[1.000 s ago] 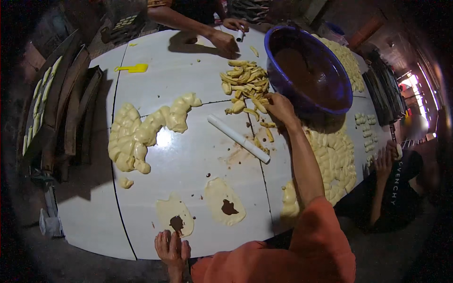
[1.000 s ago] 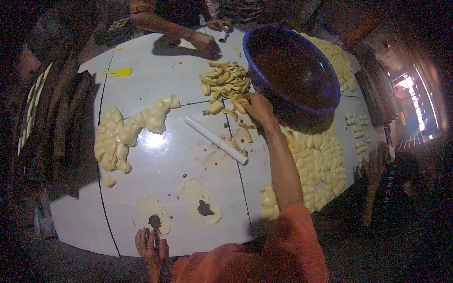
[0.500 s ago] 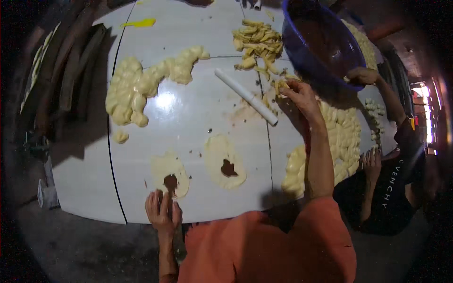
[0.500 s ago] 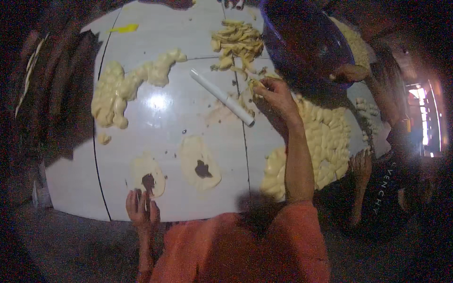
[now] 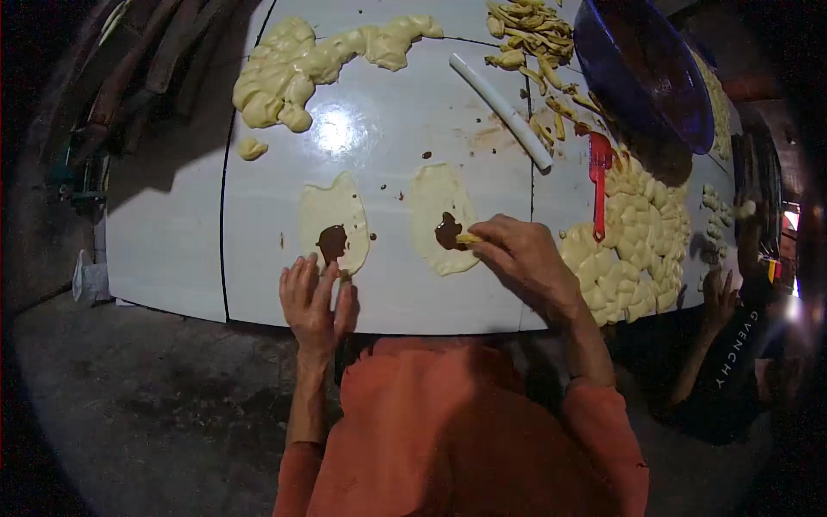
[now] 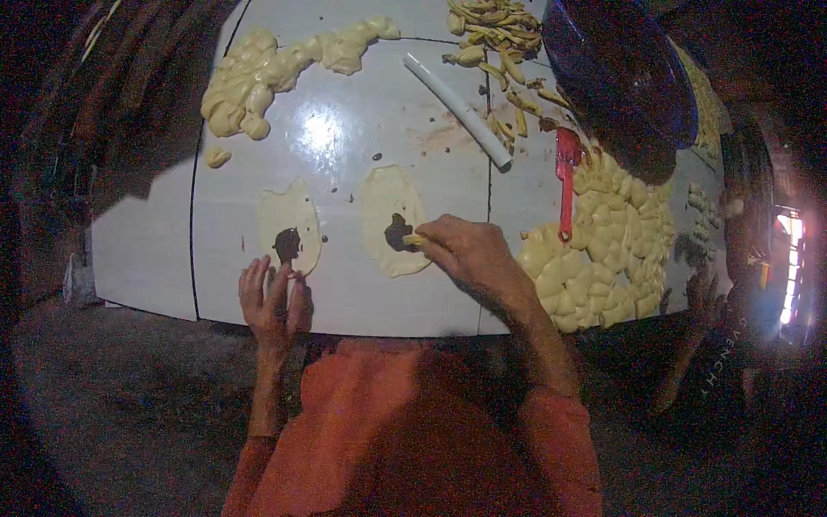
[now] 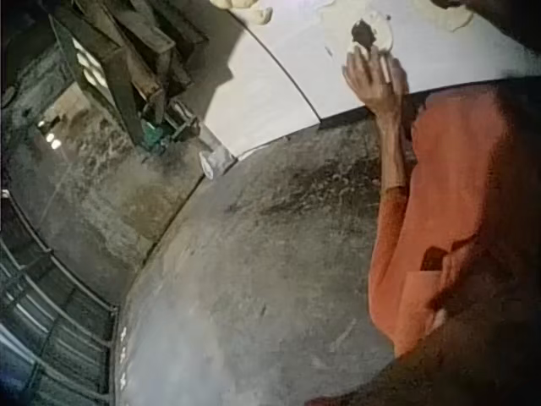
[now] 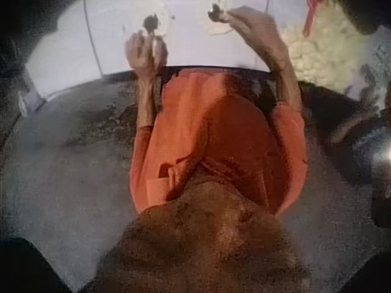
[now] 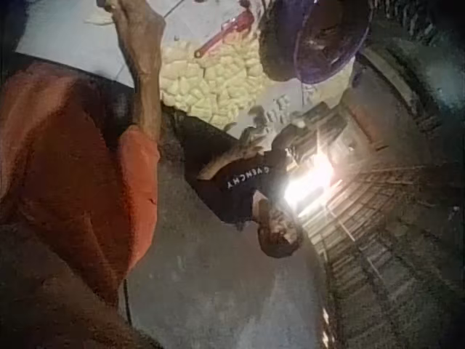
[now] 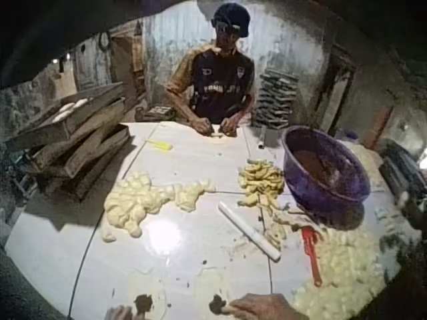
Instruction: The person rolls pieces of dough with a rolling pin, applies a chocolate-like spread with a brush, and rolls the dough into cylinders before placing them onto a metal tray.
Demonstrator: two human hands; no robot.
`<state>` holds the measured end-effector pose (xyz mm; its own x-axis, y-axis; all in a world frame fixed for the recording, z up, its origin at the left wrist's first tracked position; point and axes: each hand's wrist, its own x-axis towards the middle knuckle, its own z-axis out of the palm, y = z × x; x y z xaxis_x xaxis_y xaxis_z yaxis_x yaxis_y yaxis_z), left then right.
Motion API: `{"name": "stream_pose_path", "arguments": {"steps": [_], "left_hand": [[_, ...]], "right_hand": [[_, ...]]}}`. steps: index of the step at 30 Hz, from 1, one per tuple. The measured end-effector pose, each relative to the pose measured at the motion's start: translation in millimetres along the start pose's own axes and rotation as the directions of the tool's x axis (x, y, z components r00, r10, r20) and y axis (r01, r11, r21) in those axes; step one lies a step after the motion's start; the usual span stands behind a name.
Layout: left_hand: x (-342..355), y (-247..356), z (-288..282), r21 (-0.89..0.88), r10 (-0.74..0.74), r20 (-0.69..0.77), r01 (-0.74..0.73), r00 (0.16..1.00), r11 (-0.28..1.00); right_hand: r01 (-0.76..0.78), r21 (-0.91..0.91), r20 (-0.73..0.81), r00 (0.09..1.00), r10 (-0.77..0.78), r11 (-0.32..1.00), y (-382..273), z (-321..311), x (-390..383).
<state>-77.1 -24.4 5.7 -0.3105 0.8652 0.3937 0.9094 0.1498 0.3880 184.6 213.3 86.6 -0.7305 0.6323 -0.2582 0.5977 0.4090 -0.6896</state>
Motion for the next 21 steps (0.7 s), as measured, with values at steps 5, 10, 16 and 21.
{"name": "stream_pose_path", "arguments": {"steps": [5, 10, 16, 21], "left_hand": [[20, 58, 16, -0.134, 0.148, 0.07, -0.138, 0.986, 0.981], [33, 82, 31, -0.185, 0.182, 0.167, -0.15, 0.969, 0.971], [38, 88, 40, -0.19, 0.191, 0.231, -0.148, 0.954, 0.97], [43, 90, 49, -0.199, 0.211, 0.211, -0.17, 0.954, 0.965]], "right_hand": [[0.187, -0.217, -0.098, 0.972, -0.212, 0.958, -1, 17, 6], [0.178, -0.158, -0.132, 0.971, -0.199, 0.971, 11, 29, 7], [0.236, 0.047, -0.091, 0.969, -0.231, 0.971, 9, 30, 2], [0.233, -0.019, -0.092, 0.968, -0.234, 0.972, 16, 21, -12]]}}
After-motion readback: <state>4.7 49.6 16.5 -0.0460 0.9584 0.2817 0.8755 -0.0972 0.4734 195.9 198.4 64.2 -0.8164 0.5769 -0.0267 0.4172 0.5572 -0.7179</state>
